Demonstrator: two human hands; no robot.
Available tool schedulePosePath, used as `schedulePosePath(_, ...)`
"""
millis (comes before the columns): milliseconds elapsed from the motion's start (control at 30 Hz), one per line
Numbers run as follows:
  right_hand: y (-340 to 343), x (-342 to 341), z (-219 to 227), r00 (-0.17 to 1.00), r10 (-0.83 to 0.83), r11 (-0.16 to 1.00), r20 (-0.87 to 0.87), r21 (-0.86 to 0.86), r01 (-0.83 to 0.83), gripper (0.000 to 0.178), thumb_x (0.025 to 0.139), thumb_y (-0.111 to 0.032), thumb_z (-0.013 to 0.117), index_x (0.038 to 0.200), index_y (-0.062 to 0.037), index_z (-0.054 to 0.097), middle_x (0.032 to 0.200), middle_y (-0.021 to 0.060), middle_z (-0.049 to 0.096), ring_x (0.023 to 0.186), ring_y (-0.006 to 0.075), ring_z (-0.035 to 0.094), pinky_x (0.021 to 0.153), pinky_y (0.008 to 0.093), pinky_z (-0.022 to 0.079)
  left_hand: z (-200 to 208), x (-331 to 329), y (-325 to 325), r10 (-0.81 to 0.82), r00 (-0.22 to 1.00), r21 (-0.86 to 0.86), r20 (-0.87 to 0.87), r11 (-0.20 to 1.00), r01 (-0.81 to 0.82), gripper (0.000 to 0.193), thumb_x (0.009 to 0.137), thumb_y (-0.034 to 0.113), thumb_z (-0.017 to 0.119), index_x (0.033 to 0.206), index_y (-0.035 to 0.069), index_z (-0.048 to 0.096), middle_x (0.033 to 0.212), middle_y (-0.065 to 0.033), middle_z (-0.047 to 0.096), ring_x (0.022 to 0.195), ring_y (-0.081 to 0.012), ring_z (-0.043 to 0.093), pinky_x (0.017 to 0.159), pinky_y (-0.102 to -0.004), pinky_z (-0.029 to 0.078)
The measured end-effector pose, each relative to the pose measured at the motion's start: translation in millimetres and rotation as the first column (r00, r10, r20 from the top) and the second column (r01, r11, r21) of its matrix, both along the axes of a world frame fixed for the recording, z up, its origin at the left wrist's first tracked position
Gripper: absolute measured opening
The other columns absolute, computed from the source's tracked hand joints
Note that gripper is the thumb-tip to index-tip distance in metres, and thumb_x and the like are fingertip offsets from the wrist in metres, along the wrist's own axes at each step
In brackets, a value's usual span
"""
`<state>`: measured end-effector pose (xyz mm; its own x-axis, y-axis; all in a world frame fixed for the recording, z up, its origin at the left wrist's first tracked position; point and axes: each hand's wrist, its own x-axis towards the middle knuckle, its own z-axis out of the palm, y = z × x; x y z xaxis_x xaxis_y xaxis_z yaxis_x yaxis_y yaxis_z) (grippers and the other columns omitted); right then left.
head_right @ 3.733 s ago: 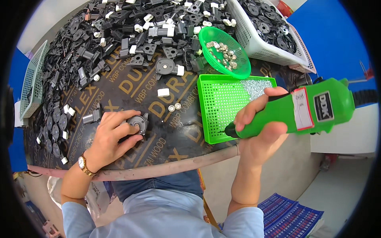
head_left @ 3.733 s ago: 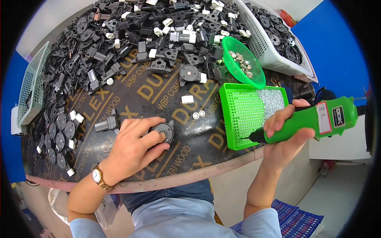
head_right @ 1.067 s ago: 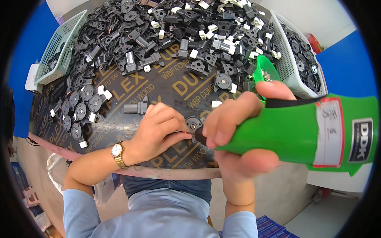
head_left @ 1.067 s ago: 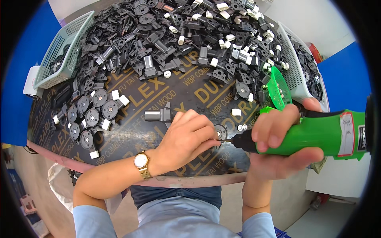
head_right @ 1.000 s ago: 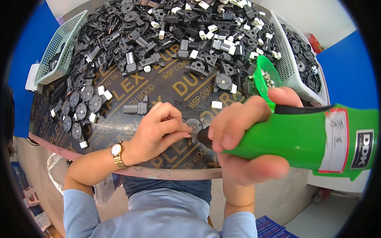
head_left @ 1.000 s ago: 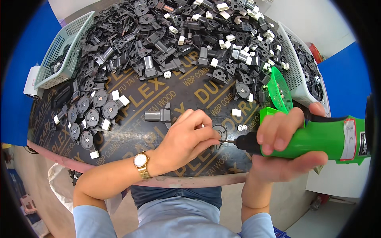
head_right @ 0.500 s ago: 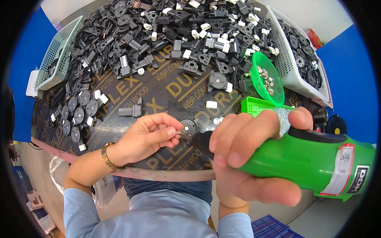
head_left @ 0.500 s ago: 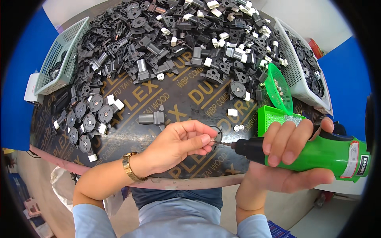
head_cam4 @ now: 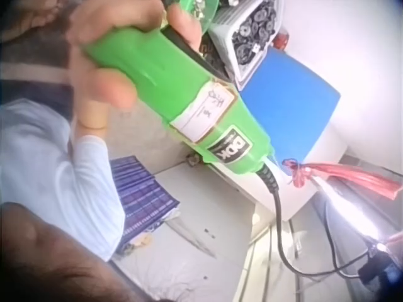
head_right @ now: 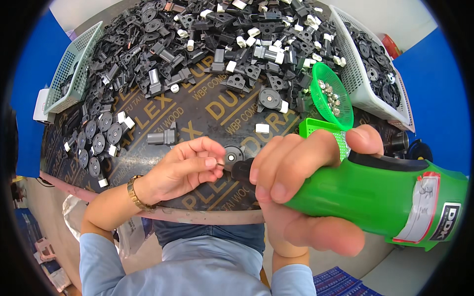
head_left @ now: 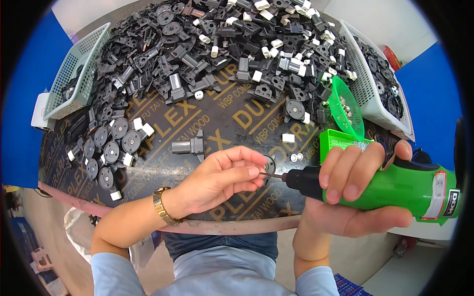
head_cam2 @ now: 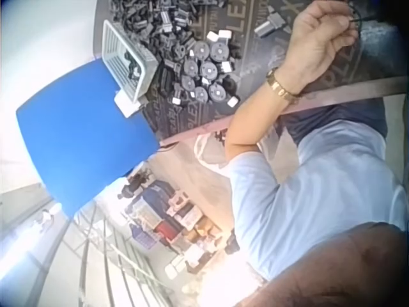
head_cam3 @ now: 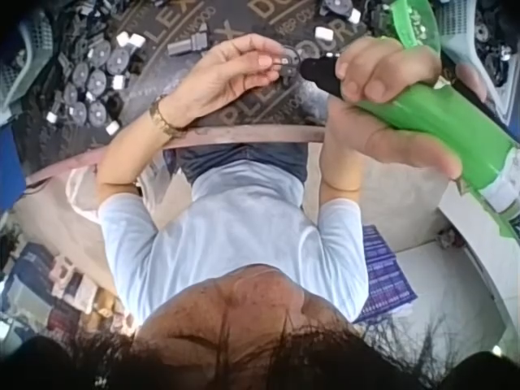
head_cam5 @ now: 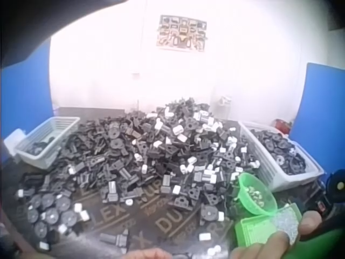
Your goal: Assembling small plastic components using an electric power screwdriver.
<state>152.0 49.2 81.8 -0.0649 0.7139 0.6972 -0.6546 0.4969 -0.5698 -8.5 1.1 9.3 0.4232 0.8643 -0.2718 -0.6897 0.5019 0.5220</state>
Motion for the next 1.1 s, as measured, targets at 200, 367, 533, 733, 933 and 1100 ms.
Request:
schedulePosePath(200, 8.7, 13.0, -8.9, 0.984, -0.126, 0.983, 0.123, -0.117, 0.141, 0.088, 0.073, -0.071, 0.051, 0.127, -0.0056, 0.029, 0.063, 0.0031, 0.049, 0.044, 0.0123, 0.043, 0.043, 0.0265, 0.043, 2.3, -0.1, 2.4, 0.625, 0.281, 0.684, -0.728, 0.643, 0.345, 0.039, 0.083, 0.016, 0.068, 0.117, 0.003, 0.054, 0.108, -0.008, 0.059, 0.086, -0.0171, 0.058, 0.07, -0.0275, 0.046)
schedulePosePath(367, 14.2, 5.4, -20.2, 0.923, -0.177, 0.971, 0.342, -0.092, 0.221, 0.078, 0.078, -0.063, 0.056, 0.122, -0.0024, 0.034, 0.061, 0.0026, 0.046, 0.044, 0.0109, 0.043, 0.043, 0.0245, 0.041, -19.0, 9.0, 6.5, 0.771, 0.049, 0.673, -0.635, 0.52, 0.526, 0.056, 0.075, 0.029, 0.073, 0.122, 0.006, 0.054, 0.107, -0.007, 0.058, 0.098, -0.0263, 0.051, 0.081, -0.0358, 0.039)
schedulePosePath(533, 18.0, -3.3, -16.9, 0.87, -0.217, 0.97, 0.442, -0.006, 0.244, 0.076, 0.082, -0.065, 0.049, 0.121, -0.0018, 0.034, 0.061, 0.0005, 0.044, 0.044, 0.0087, 0.041, 0.043, 0.0228, 0.038, -16.8, 5.8, 8.2, 0.764, 0.055, 0.661, -0.643, 0.518, 0.542, 0.055, 0.074, 0.029, 0.073, 0.122, 0.006, 0.055, 0.105, -0.0063, 0.058, 0.095, -0.0248, 0.052, 0.078, -0.0349, 0.04)
schedulePosePath(733, 23.4, -8.2, -13.3, 0.849, -0.182, 0.978, 0.497, 0.006, 0.207, 0.076, 0.08, -0.063, 0.054, 0.119, -0.0009, 0.035, 0.061, 0.0008, 0.043, 0.045, 0.009, 0.042, 0.041, 0.0227, 0.037, -16.4, 4.4, 8.7, 0.763, 0.056, 0.658, -0.644, 0.515, 0.549, 0.054, 0.075, 0.029, 0.072, 0.122, 0.006, 0.056, 0.102, -0.0066, 0.058, 0.092, -0.0245, 0.052, 0.077, -0.0347, 0.04)
schedulePosePath(933, 22.7, -12.7, -15.6, 0.936, -0.088, 0.989, 0.341, -0.08, 0.122, 0.073, 0.076, -0.046, 0.072, 0.116, 0.0039, 0.038, 0.061, 0.0045, 0.052, 0.046, 0.0095, 0.047, 0.042, 0.0207, 0.04, -18.5, 5.3, 7.8, 0.756, 0.097, 0.679, -0.648, 0.515, 0.522, 0.053, 0.076, 0.027, 0.071, 0.122, 0.004, 0.055, 0.103, -0.0087, 0.057, 0.094, -0.0268, 0.053, 0.08, -0.0367, 0.044)
schedulePosePath(1100, 25.2, -14.5, -18.4, 0.867, -0.163, 0.98, 0.472, -0.026, 0.198, 0.057, 0.084, -0.043, 0.065, 0.113, 0.0006, 0.041, 0.064, 0.0048, 0.047, 0.047, 0.0104, 0.044, 0.044, 0.0229, 0.038, -18.8, 5.9, 9.1, 0.74, 0.149, 0.701, -0.656, 0.524, 0.484, 0.05, 0.076, 0.024, 0.072, 0.119, 0.002, 0.055, 0.101, -0.011, 0.056, 0.091, -0.0297, 0.053, 0.08, -0.0376, 0.046)
